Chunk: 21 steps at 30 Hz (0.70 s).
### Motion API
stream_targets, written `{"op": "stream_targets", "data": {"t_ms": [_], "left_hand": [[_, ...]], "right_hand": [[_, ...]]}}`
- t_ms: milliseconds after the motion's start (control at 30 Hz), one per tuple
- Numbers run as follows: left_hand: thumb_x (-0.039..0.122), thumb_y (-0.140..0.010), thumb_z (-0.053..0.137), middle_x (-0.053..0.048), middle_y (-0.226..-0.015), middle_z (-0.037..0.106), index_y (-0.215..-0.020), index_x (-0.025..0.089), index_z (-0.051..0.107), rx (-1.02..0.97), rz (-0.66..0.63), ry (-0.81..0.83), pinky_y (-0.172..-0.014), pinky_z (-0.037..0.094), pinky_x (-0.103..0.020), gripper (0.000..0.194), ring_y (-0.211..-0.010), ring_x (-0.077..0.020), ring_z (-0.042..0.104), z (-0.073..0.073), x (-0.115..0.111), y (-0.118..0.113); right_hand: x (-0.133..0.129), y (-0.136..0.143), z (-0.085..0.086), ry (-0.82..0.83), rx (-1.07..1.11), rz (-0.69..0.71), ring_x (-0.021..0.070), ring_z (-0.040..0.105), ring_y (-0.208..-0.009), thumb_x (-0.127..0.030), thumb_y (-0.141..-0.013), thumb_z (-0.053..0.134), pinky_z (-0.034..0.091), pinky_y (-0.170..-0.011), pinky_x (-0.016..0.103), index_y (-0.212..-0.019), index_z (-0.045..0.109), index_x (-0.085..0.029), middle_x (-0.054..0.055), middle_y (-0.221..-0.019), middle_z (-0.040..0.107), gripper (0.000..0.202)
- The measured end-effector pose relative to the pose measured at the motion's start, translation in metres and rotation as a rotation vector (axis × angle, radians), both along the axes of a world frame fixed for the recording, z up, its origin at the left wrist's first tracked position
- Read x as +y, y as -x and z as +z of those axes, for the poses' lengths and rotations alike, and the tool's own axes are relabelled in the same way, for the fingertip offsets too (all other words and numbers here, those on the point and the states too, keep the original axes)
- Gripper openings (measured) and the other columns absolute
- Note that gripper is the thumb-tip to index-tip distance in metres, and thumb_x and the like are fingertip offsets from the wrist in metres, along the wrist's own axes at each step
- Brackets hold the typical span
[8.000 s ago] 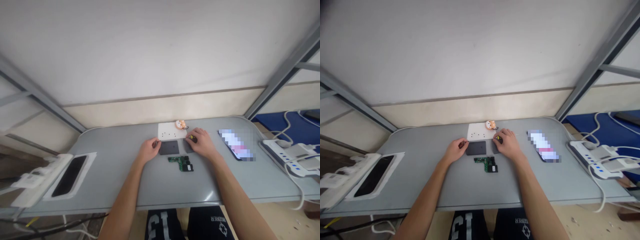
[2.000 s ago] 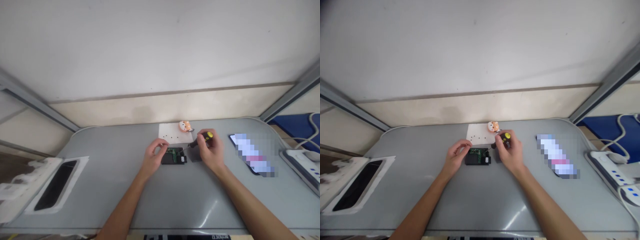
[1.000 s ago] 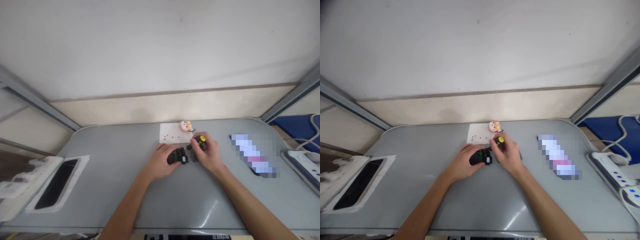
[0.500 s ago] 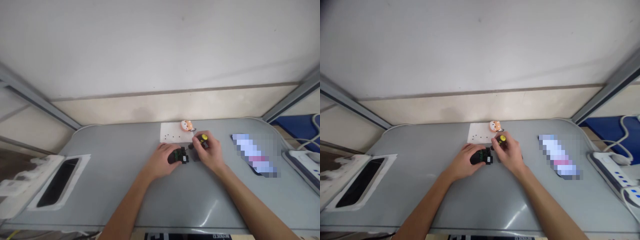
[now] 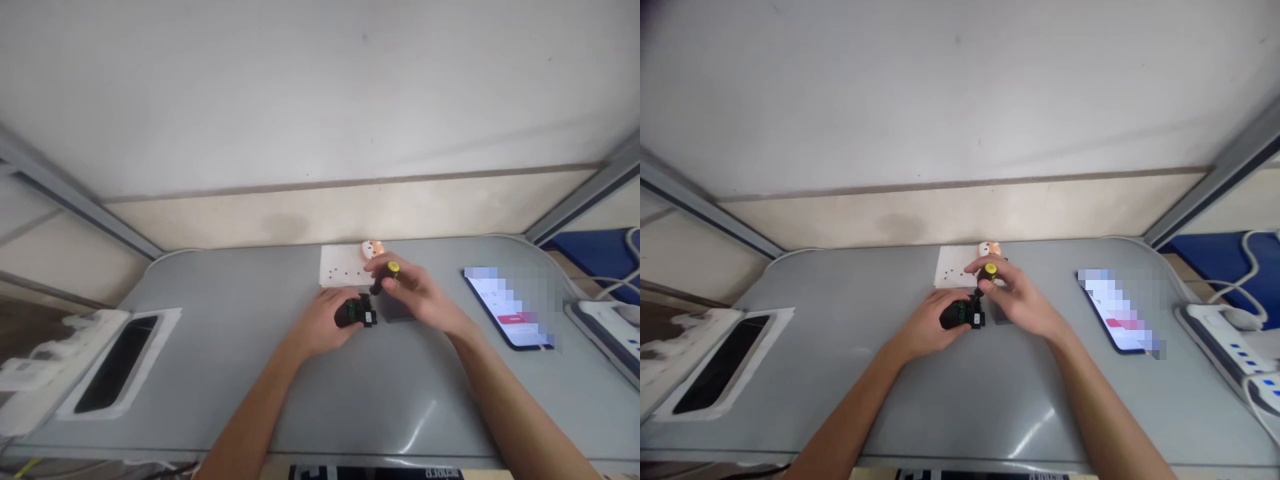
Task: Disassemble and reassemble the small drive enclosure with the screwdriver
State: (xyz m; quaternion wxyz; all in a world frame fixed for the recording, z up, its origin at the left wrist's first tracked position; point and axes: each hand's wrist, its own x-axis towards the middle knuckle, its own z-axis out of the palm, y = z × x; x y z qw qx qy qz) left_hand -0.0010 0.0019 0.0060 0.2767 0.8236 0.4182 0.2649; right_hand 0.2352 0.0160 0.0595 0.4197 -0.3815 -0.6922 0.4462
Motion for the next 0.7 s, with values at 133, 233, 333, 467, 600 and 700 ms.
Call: {"op": "stream_targets", "data": {"t_ms": [133, 233, 333, 467, 600, 700], "left_hand": [[0.027, -0.084, 0.076, -0.004, -0.132, 0.068, -0.122, 0.029, 0.062, -0.012, -0.008, -0.014, -0.112, 0.044, -0.049, 0.04, -0.126, -0.0272, 0.059, -0.001, 0.0, 0.0], [0.026, -0.084, 0.076, -0.004, -0.129, 0.069, -0.119, 0.028, 0.063, -0.013, -0.005, -0.007, -0.113, 0.044, -0.048, 0.037, -0.126, -0.0268, 0.06, -0.001, 0.0, -0.001], [0.026, -0.084, 0.077, -0.005, -0.13, 0.069, -0.117, 0.028, 0.064, -0.008, -0.004, -0.007, -0.113, 0.044, -0.048, 0.035, -0.128, -0.0276, 0.059, 0.0, 0.0, -0.001], [0.025, -0.085, 0.075, -0.005, -0.132, 0.068, -0.116, 0.026, 0.065, -0.005, -0.002, -0.007, -0.113, 0.044, -0.047, 0.033, -0.126, -0.0266, 0.06, 0.0, 0.0, -0.001], [0.026, -0.085, 0.076, -0.004, -0.133, 0.068, -0.117, 0.027, 0.064, 0.002, 0.0, 0.0, -0.114, 0.043, -0.048, 0.034, -0.129, -0.0269, 0.058, 0.0, -0.001, -0.002], [0.025, -0.086, 0.075, -0.003, -0.134, 0.067, -0.117, 0.028, 0.064, 0.001, -0.002, -0.009, -0.113, 0.043, -0.047, 0.033, -0.129, -0.0262, 0.057, 0.001, -0.001, -0.002]], "right_hand": [[0.009, 0.0, 0.006, 0.064, 0.11, 0.115, 0.0216, 0.066, -0.094, -0.046, -0.097, 0.061, 0.055, -0.085, 0.039, -0.106, 0.067, -0.022, 0.007, -0.1, 0.069, 0.026], [0.01, 0.013, -0.001, 0.082, 0.266, 0.149, 0.0205, 0.066, -0.095, -0.046, -0.096, 0.063, 0.054, -0.086, 0.039, -0.092, 0.056, -0.023, 0.006, -0.097, 0.068, 0.025], [0.007, 0.031, -0.015, 0.089, 0.388, 0.061, 0.0173, 0.063, -0.082, -0.048, -0.096, 0.063, 0.054, -0.077, 0.035, -0.089, 0.045, -0.025, 0.001, -0.087, 0.064, 0.03], [0.006, 0.045, -0.026, 0.058, 0.413, -0.133, 0.0127, 0.042, -0.058, -0.057, -0.097, 0.054, 0.043, -0.057, 0.028, -0.093, 0.045, -0.027, -0.004, -0.073, 0.045, 0.032], [0.007, 0.046, -0.023, 0.119, 0.475, -0.157, 0.0175, 0.045, -0.063, -0.062, -0.102, 0.031, 0.046, -0.061, 0.033, -0.111, 0.052, -0.028, -0.001, -0.074, 0.042, 0.041], [0.005, 0.044, -0.02, 0.112, 0.465, -0.133, 0.0182, 0.053, -0.072, -0.06, -0.098, 0.046, 0.049, -0.068, 0.035, -0.097, 0.053, -0.026, 0.002, -0.081, 0.051, 0.035]]}}
